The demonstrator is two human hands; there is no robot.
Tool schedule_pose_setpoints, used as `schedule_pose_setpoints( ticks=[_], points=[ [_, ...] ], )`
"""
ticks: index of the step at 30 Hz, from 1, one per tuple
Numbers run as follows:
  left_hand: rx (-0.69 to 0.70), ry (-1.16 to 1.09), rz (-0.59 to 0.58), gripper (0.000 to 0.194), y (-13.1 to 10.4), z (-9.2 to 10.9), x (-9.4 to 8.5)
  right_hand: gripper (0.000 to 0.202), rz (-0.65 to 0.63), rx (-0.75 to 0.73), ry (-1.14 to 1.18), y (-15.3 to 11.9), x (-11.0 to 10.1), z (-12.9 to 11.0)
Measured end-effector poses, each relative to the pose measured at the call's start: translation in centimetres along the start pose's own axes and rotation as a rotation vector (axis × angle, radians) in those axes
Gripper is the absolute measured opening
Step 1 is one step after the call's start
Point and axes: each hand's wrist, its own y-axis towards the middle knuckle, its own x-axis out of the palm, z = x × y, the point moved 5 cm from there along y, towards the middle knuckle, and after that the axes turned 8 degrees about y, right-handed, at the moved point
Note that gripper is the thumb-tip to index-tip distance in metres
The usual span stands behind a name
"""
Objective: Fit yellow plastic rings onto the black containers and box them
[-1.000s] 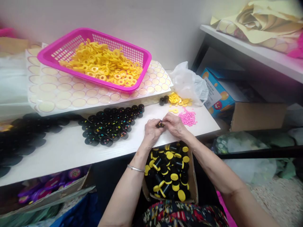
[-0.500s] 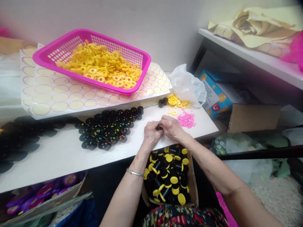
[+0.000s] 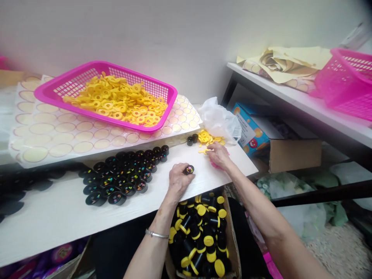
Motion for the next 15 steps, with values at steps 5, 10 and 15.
schedule_pose_setpoints(
  ticks=[5, 10, 15],
  points=[
    [-0.027, -0.014, -0.007, 0.027, 0.0, 0.0, 0.1, 0.02, -0.188, 0.013, -0.304, 0.5, 1.3, 0.6],
    [-0.038, -0.177, 0.007, 0.045, -0.1, -0.1, -0.3, 0.021, -0.125, -0.027, -0.124, 0.2, 0.8, -0.8],
    [-0.127, -0.613, 0.114, 0.036, -1.1, -0.5, -1.5, 0.026, -0.193, -0.032, 0.392, -2.3, 0.7, -3.7]
  ],
)
